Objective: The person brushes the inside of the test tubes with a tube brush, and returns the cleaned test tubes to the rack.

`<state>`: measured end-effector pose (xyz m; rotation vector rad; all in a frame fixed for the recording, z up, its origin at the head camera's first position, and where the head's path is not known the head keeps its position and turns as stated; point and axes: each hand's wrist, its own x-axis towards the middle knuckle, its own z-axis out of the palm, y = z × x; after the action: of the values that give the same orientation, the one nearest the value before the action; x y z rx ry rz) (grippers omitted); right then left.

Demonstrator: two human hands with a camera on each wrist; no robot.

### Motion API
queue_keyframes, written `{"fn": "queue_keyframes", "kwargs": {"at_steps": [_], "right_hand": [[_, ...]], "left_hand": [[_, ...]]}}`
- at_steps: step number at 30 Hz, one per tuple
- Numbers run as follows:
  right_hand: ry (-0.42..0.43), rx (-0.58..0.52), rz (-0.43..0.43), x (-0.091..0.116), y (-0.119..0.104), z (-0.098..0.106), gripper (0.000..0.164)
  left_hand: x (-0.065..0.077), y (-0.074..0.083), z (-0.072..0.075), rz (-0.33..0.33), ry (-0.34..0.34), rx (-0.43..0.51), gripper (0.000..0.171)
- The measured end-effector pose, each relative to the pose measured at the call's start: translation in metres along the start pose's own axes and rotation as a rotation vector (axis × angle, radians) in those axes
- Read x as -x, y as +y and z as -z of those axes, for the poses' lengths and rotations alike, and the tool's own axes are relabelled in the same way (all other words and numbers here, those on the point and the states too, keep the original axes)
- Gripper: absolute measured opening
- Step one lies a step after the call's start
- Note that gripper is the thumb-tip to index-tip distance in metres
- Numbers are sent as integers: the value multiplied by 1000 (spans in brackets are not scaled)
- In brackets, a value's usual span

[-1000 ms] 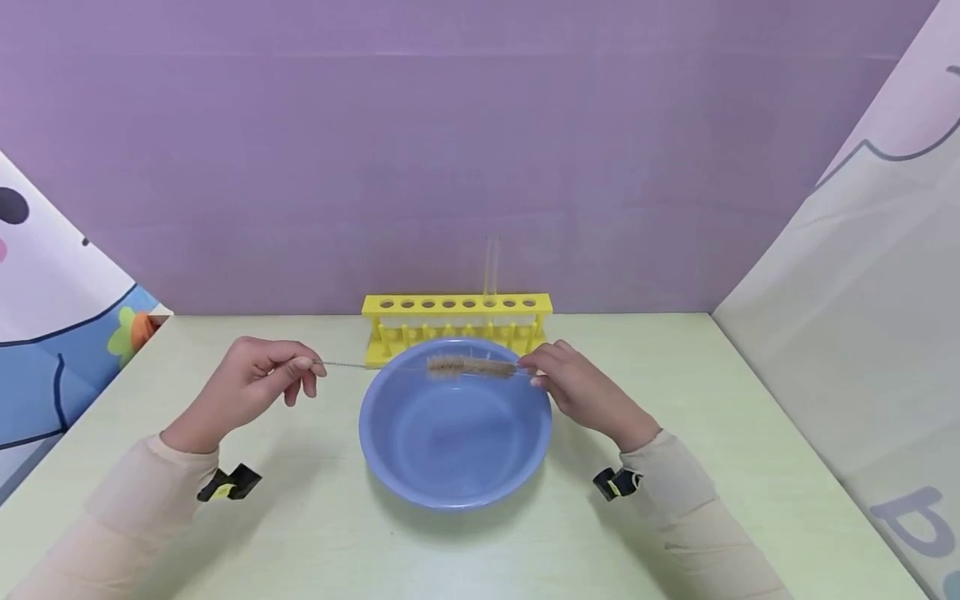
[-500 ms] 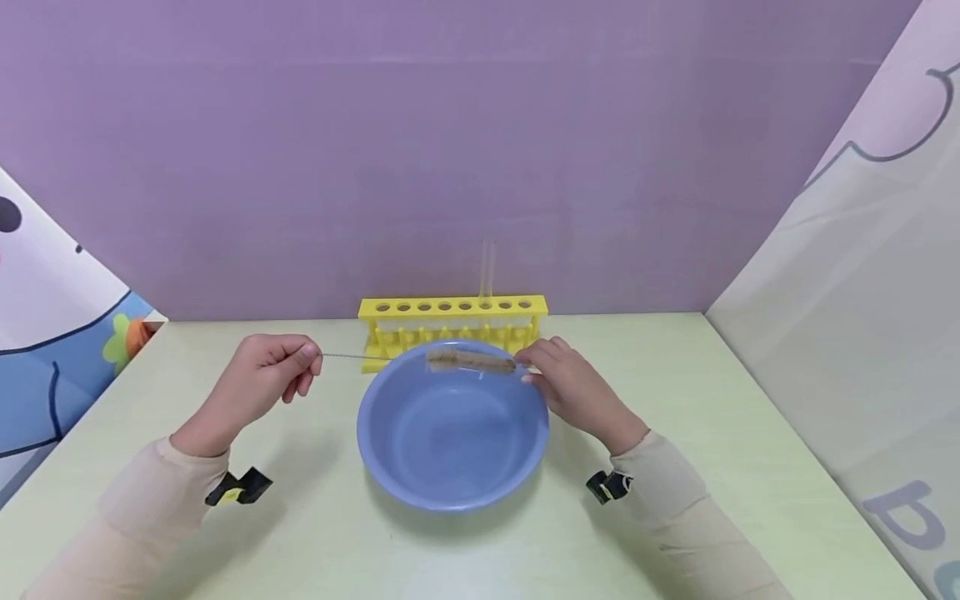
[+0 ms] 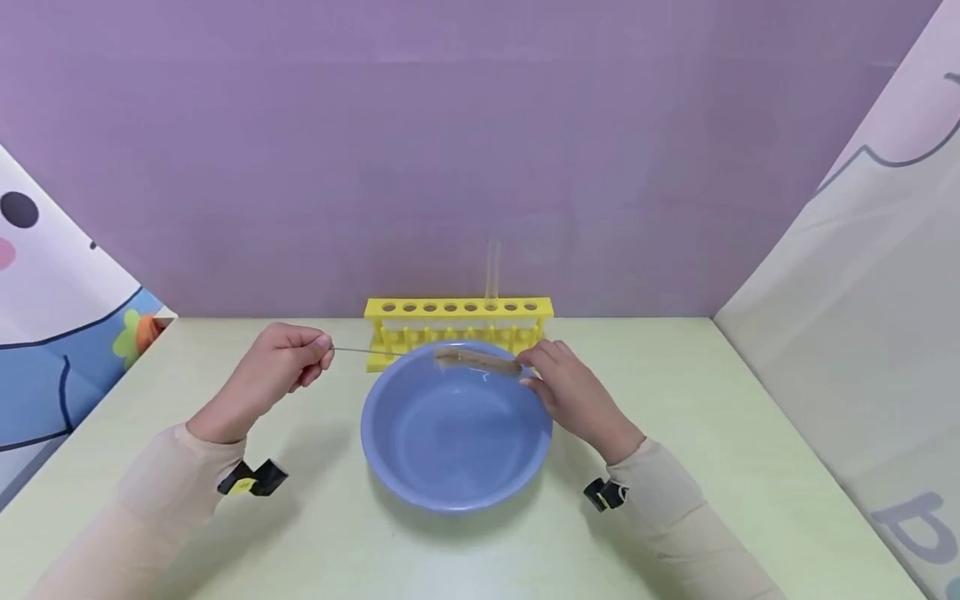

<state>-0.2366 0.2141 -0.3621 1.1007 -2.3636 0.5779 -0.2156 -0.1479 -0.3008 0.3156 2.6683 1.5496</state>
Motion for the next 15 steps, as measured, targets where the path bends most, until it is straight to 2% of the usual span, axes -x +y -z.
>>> {"fn": "queue_keyframes", "kwargs": {"at_steps": [8,15], "right_hand": [[43,47,-29,-3,-4,-2,30],[43,51,-59,-7,-7,-5,32]], "left_hand": [[-9,2,0,52,-47,88,33],[-14,2,-2,41,-54,61,34]]}}
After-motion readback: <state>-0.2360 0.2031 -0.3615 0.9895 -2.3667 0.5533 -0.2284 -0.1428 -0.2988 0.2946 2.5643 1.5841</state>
